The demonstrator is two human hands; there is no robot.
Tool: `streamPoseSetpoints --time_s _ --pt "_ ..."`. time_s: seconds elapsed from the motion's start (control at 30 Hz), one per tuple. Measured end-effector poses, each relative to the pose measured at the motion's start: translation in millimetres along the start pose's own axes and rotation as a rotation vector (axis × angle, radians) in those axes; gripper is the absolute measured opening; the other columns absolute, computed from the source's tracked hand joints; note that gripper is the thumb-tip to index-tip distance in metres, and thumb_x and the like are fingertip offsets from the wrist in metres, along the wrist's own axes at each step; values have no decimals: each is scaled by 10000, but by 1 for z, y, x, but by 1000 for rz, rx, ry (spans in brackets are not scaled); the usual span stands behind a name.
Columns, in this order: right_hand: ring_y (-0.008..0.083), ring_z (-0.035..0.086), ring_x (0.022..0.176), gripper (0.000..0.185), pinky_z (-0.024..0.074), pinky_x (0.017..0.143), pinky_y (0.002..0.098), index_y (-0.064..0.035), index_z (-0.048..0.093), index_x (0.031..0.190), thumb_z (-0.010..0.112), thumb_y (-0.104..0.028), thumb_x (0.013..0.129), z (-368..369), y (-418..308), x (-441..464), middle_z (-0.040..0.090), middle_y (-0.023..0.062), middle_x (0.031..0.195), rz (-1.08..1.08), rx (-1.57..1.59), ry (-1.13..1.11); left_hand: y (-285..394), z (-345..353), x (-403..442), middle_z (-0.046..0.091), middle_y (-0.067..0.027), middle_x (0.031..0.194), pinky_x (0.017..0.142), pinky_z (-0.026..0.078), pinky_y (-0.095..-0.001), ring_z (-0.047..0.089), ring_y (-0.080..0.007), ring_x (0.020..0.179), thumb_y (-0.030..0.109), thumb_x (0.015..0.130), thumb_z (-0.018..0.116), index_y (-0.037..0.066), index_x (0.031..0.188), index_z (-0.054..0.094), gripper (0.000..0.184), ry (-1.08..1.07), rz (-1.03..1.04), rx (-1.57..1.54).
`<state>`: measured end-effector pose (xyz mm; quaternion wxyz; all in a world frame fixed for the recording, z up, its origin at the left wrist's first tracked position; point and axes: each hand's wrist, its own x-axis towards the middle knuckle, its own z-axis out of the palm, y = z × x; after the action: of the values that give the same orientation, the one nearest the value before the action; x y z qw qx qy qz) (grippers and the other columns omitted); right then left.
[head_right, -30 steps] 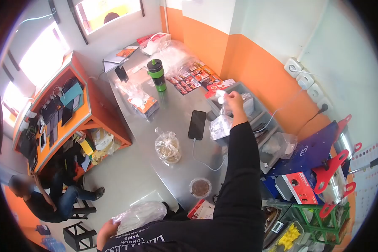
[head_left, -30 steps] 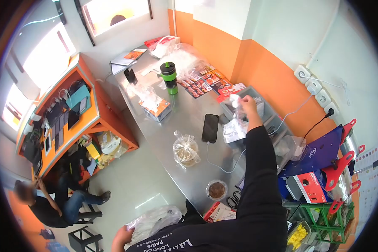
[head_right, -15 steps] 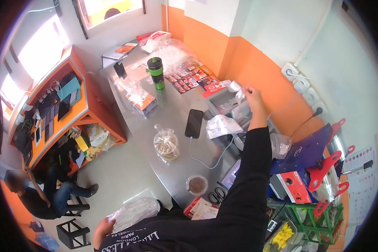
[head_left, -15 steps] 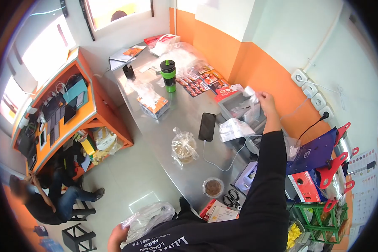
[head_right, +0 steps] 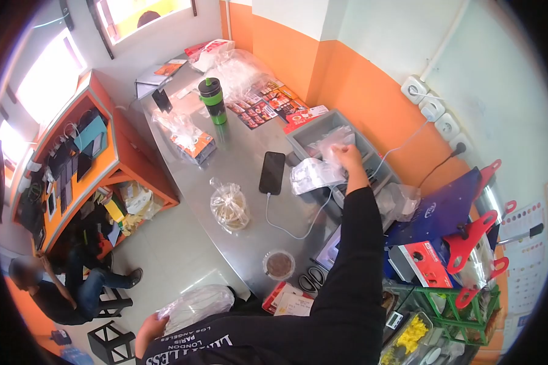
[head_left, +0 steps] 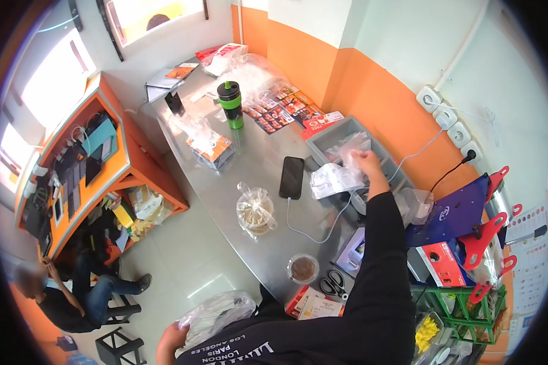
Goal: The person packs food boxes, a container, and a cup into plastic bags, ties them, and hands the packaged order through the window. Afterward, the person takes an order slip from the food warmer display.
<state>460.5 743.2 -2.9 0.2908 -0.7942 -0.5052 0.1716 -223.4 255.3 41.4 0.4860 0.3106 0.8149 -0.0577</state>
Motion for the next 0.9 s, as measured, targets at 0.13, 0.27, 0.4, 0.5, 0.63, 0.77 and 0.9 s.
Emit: streamPoseSetpoints --time_s 0.13,0.27,0.4,0.5,0.63,0.77,0.9 --pt "403 665 943 468 517 842 441 42 686 987 779 -366 779 31 0 1 699 232 996 -238 -102 91 13 -1 -10 644 -129 700 540 528 -375 642 -220 566 339 926 603 -42 1032 623 397 21 9 45" --pt "433 640 952 316 501 851 506 5 689 989 542 -272 950 10 -22 0 675 256 1004 -226 -304 48 7 3 -13 646 -129 704 545 529 -371 641 -219 565 337 928 602 -45 1037 623 399 25 2 0" --pt "432 643 940 298 496 837 515 -12 696 959 524 -256 956 -10 0 17 680 250 983 -366 -367 115 19 3 -26 650 -130 714 541 531 -368 640 -220 563 337 931 602 -47 1094 619 418 37 3 37" --pt "414 659 895 231 505 773 485 -13 692 852 635 -232 893 -55 -15 2 680 254 924 -348 -289 81 22 5 -25 654 -133 731 538 534 -370 640 -220 566 343 932 600 -47 1135 610 440 29 -6 28" --pt "320 654 664 287 490 649 424 13 682 837 727 -271 844 -86 -12 8 655 198 738 -301 -268 -27 12 11 -10 657 -133 743 551 533 -365 643 -226 575 319 916 638 -44 1145 602 431 30 -31 -12" --pt "135 568 637 105 439 567 321 -26 662 853 661 -116 907 -104 -20 0 596 71 666 -194 -72 -150 48 16 -38 672 -163 896 601 537 -359 667 -249 659 217 856 712 -20 1130 613 376 227 57 -79" --pt "87 548 705 16 441 613 276 -35 584 918 600 -31 918 -122 -89 -73 614 22 783 -380 251 -261 125 3 -78 615 -170 1155 745 530 -364 651 -275 877 92 782 741 41 1180 608 423 646 805 -43"
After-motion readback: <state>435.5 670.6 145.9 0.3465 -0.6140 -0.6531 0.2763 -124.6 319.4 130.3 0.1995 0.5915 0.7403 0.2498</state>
